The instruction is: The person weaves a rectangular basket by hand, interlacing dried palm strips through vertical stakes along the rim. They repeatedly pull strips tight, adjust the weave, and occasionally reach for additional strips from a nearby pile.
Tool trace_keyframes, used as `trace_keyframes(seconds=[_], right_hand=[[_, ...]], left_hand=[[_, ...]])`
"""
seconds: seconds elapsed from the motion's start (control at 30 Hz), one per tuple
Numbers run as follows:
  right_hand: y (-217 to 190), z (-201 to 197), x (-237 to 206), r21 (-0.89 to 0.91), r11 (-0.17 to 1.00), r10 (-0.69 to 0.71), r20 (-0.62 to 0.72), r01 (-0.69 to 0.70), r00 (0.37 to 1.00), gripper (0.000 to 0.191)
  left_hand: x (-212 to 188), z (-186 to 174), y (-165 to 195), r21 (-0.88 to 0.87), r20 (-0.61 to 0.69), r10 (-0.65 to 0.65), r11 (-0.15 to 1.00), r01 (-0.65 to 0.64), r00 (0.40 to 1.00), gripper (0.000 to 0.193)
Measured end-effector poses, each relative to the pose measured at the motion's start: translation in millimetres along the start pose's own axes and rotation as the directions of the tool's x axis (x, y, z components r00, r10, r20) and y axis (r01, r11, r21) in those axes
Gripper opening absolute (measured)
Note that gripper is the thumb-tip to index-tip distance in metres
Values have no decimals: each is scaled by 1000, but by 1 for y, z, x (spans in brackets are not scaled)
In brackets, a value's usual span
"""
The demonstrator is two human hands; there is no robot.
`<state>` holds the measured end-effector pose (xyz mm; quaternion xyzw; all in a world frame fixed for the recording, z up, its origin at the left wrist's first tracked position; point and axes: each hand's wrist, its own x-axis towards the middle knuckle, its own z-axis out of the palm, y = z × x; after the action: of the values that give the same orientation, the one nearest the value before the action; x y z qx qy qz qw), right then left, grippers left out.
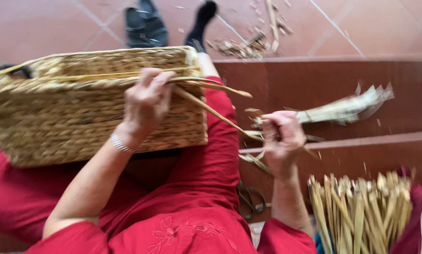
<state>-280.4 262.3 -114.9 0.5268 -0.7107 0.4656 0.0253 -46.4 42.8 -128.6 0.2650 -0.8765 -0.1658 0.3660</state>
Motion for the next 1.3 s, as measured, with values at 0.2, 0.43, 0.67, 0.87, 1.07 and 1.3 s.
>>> trace_keyframes(seconds=[0.2,0.43,0.67,0.87,1.07,1.3], right_hand=[[-54,76,59,57,971,-235,51,232,971,11],[-63,120,86,-60,964,-241,213,259,947,17],[-51,136,88,-161,934,-286,193,318,938,31],[-45,143,86,-197,901,-358,168,387,919,29],[-40,120,75,-208,895,-367,163,395,916,19],[-46,94,70,-341,794,-394,342,504,853,28]], left_hand=[[7,1,-9,-67,-75,70,995,-75,995,21],[1,-3,-11,-95,-52,111,989,-116,992,14],[2,-6,-12,-9,-35,228,973,-229,973,15],[14,10,-17,-103,-26,71,992,-73,997,11],[41,19,-18,-90,37,-124,988,127,992,47],[52,24,-9,299,183,-33,954,-24,983,35]])
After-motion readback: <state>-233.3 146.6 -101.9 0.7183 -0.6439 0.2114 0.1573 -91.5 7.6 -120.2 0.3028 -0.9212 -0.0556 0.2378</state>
